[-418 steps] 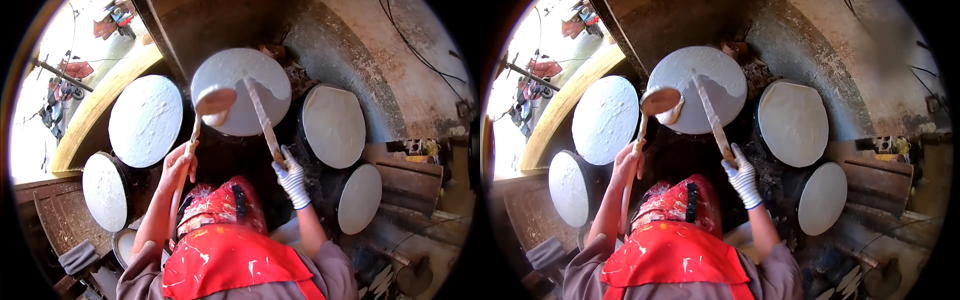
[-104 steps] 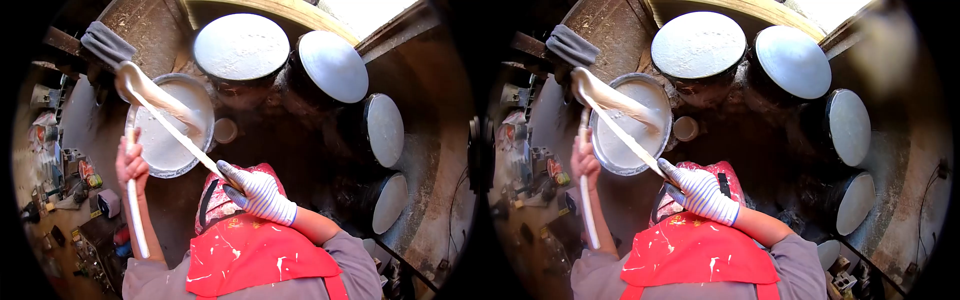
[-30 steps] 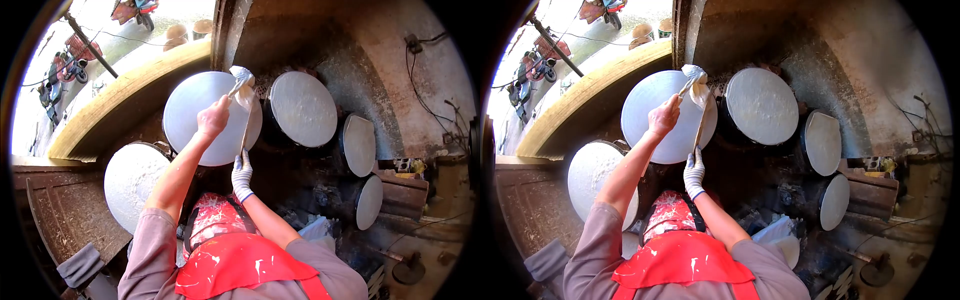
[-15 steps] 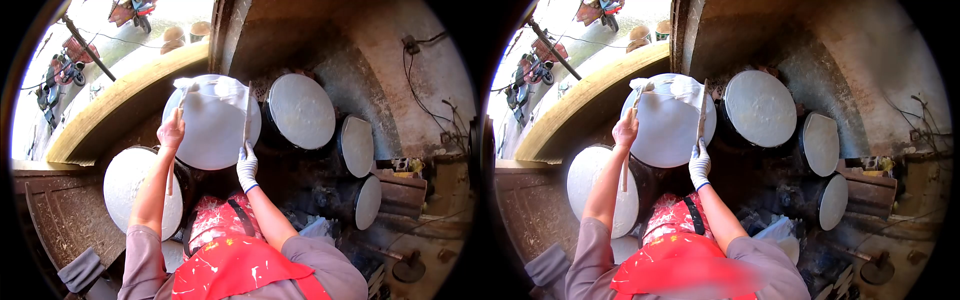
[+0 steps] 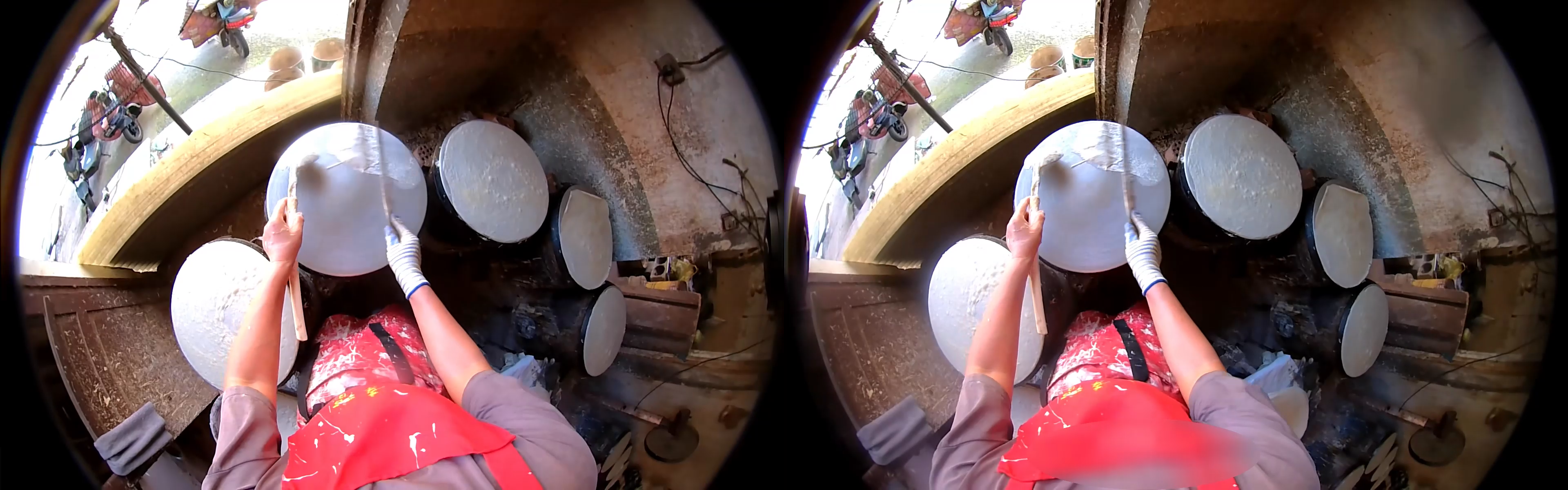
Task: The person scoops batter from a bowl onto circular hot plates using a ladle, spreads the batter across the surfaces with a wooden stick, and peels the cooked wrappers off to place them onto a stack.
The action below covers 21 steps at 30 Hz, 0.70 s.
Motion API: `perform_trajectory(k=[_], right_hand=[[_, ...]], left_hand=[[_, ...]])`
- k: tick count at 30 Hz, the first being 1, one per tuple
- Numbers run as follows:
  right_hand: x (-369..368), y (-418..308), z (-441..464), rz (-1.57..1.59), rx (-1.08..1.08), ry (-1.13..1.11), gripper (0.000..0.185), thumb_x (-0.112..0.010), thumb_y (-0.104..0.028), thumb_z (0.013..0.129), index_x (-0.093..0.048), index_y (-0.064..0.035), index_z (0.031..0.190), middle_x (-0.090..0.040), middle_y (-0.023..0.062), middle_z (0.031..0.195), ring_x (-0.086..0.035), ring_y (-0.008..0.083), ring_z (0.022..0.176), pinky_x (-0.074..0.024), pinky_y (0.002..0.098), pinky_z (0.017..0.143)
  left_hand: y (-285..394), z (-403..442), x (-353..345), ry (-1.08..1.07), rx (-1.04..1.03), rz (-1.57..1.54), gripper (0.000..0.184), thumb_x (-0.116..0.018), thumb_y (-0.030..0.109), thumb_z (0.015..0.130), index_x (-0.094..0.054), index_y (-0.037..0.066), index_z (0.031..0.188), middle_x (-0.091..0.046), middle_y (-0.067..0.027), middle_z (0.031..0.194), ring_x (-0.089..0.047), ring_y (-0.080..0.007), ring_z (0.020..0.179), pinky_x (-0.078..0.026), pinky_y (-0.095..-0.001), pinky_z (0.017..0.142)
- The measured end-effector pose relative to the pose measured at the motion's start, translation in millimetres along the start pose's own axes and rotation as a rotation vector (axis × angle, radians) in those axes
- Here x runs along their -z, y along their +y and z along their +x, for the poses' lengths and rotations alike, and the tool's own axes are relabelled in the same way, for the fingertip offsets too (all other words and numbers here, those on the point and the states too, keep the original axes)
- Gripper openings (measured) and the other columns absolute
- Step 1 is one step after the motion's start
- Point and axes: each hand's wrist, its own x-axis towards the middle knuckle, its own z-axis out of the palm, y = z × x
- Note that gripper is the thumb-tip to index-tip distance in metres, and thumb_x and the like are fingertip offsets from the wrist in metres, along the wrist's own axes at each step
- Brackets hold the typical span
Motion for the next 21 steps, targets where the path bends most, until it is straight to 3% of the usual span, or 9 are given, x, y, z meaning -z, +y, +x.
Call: perform_trajectory(k=[4, 6, 8, 10, 12, 13, 18, 20, 21], right_hand=[[-24, -24, 2, 0.178, -0.006, -0.201, 0.033, -0.055, -0.013, 0.083, -0.053, 0.0010, 0.113, -0.057, 0.0160, 0.112, -0.052, 0.0219, 0.106, -0.0373, 0.0279, 0.092], [-34, -21, 0, 0.127, 0.055, -0.272, 0.032, -0.055, -0.013, 0.083, -0.054, 0.0004, 0.113, -0.058, 0.0161, 0.110, -0.053, 0.0220, 0.105, -0.0379, 0.0281, 0.091], [-24, -4, 6, 0.027, 0.058, -0.199, 0.033, -0.055, -0.017, 0.083, -0.054, -0.0058, 0.114, -0.059, 0.0167, 0.105, -0.057, 0.0312, 0.096, -0.0415, 0.0310, 0.086], [6, 7, 19, 0.129, 0.021, 0.011, 0.031, -0.053, -0.015, 0.085, -0.053, -0.0010, 0.113, -0.060, 0.0168, 0.104, -0.060, 0.0231, 0.089, -0.0447, 0.0300, 0.080], [17, 25, 38, 0.188, 0.035, 0.016, 0.030, -0.052, -0.012, 0.086, -0.053, 0.0007, 0.113, -0.061, 0.0160, 0.104, -0.059, 0.0184, 0.089, -0.0441, 0.0281, 0.081], [16, 23, 42, 0.193, 0.139, -0.038, 0.029, -0.052, -0.011, 0.085, -0.054, 0.0004, 0.112, -0.061, 0.0138, 0.103, -0.057, 0.0169, 0.091, -0.0431, 0.0269, 0.083], [-11, 0, 35, 0.319, -0.189, -0.495, 0.027, -0.058, -0.010, 0.082, -0.058, -0.0008, 0.107, -0.062, 0.0091, 0.101, -0.055, 0.0134, 0.092, -0.0417, 0.0245, 0.085], [-1, -7, 26, 0.352, -0.090, -0.590, 0.027, -0.058, -0.007, 0.081, -0.059, -0.0002, 0.107, -0.062, 0.0094, 0.101, -0.055, 0.0143, 0.093, -0.0416, 0.0247, 0.085], [12, -7, 29, 0.241, 0.123, -0.544, 0.028, -0.058, -0.007, 0.081, -0.058, 0.0005, 0.108, -0.062, 0.0093, 0.102, -0.055, 0.0137, 0.092, -0.0415, 0.0240, 0.085]], left_hand=[[-6, -5, -5, -0.019, 0.107, -0.246, 0.041, -0.060, 0.014, 0.077, -0.051, 0.004, 0.116, -0.054, -0.0028, 0.061, -0.046, -0.0074, 0.041, -0.040, -0.0235, 0.040], [23, -11, 14, -0.078, 0.271, -0.454, 0.037, -0.059, 0.013, 0.079, -0.052, 0.001, 0.113, -0.050, -0.0008, 0.058, -0.043, -0.0060, 0.040, -0.037, -0.0217, 0.036], [18, -11, 12, -0.118, 0.354, -0.724, 0.031, -0.057, 0.012, 0.080, -0.053, -0.001, 0.108, -0.048, -0.0004, 0.056, -0.040, -0.0064, 0.037, -0.035, -0.0208, 0.036], [19, -14, 14, -0.120, 0.420, -0.790, 0.026, -0.056, 0.009, 0.081, -0.054, -0.001, 0.104, -0.044, 0.0018, 0.055, -0.039, -0.0060, 0.038, -0.034, -0.0188, 0.035], [15, -17, 18, -0.183, 0.514, -0.982, 0.024, -0.057, 0.010, 0.081, -0.055, 0.000, 0.103, -0.043, 0.0018, 0.055, -0.038, -0.0057, 0.039, -0.034, -0.0187, 0.035], [7, -19, 14, -0.182, 0.526, -1.068, 0.020, -0.057, 0.012, 0.082, -0.056, 0.003, 0.100, -0.044, 0.0012, 0.056, -0.039, -0.0058, 0.039, -0.033, -0.0186, 0.035], [5, -27, 20, -0.123, 0.686, -1.162, 0.016, -0.059, 0.018, 0.083, -0.053, 0.006, 0.092, -0.044, 0.0004, 0.055, -0.039, -0.0072, 0.038, -0.033, -0.0191, 0.034], [3, -33, 22, -0.104, 0.699, -1.153, 0.017, -0.060, 0.020, 0.083, -0.053, 0.007, 0.091, -0.044, 0.0006, 0.055, -0.039, -0.0072, 0.037, -0.033, -0.0193, 0.033], [5, -37, 27, -0.116, 0.692, -1.142, 0.018, -0.060, 0.022, 0.083, -0.054, 0.007, 0.091, -0.045, 0.0006, 0.055, -0.039, -0.0073, 0.036, -0.032, -0.0190, 0.033]])
